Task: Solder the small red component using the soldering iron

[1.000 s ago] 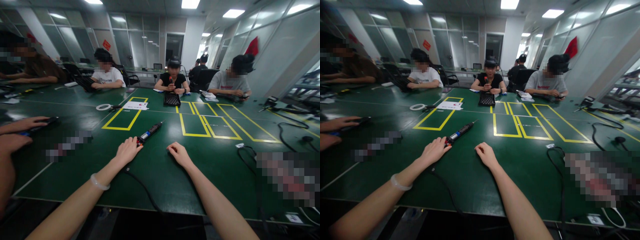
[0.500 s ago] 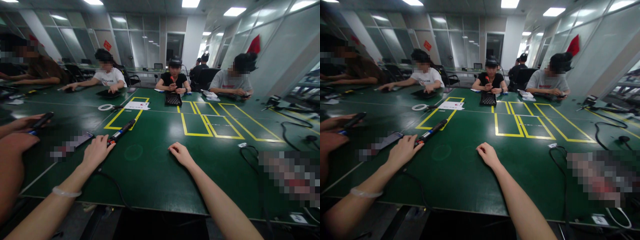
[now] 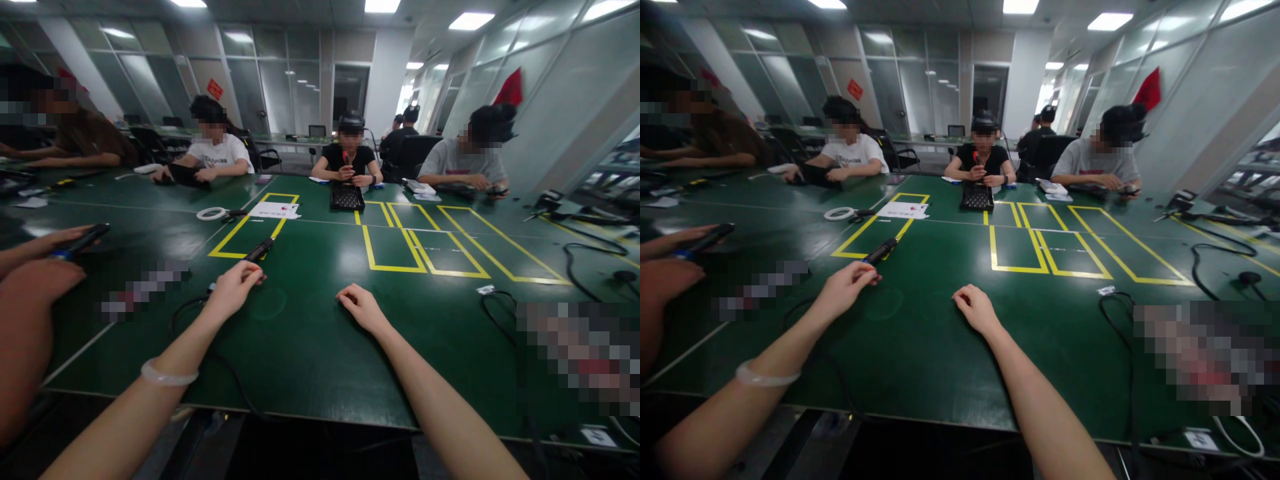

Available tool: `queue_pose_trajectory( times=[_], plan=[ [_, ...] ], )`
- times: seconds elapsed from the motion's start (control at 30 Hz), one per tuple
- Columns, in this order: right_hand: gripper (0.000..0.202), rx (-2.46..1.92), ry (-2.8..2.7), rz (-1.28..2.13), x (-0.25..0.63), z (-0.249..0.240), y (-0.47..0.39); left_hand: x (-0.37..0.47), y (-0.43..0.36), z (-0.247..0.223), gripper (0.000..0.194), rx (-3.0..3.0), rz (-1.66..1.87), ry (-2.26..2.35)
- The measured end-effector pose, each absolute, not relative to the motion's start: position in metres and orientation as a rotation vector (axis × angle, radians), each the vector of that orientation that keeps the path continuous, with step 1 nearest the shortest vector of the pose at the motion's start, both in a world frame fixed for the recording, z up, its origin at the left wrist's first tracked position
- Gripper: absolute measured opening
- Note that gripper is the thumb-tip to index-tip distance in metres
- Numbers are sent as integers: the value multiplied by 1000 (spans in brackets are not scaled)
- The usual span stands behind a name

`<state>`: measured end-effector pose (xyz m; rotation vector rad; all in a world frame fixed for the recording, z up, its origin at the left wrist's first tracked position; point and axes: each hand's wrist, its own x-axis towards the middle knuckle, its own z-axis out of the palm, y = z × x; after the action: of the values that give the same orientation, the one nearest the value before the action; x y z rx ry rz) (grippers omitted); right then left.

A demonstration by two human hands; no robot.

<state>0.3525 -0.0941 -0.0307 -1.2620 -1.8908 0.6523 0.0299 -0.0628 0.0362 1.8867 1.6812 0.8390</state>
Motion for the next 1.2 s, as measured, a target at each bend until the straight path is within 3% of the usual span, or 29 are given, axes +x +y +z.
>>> queue_pose_trajectory(
  times=[0.13,0.37,0.5,0.93,1.2],
  plan=[
    [16,-1183,-1828,751,352,-33,-94,98,-67,39,48,1631,778,1176],
    [35,-880,-1652,1135,345,-33,-96,154,-81,19,62,1464,661,865],
    [24,-804,-1664,1276,338,-30,-100,152,-81,4,64,1462,597,819],
    [35,-988,-1548,1291,342,-25,-97,150,-86,10,22,2139,842,944],
    [33,-877,-1417,1308,342,-29,-95,148,-82,7,26,2099,792,973]
  ],
)
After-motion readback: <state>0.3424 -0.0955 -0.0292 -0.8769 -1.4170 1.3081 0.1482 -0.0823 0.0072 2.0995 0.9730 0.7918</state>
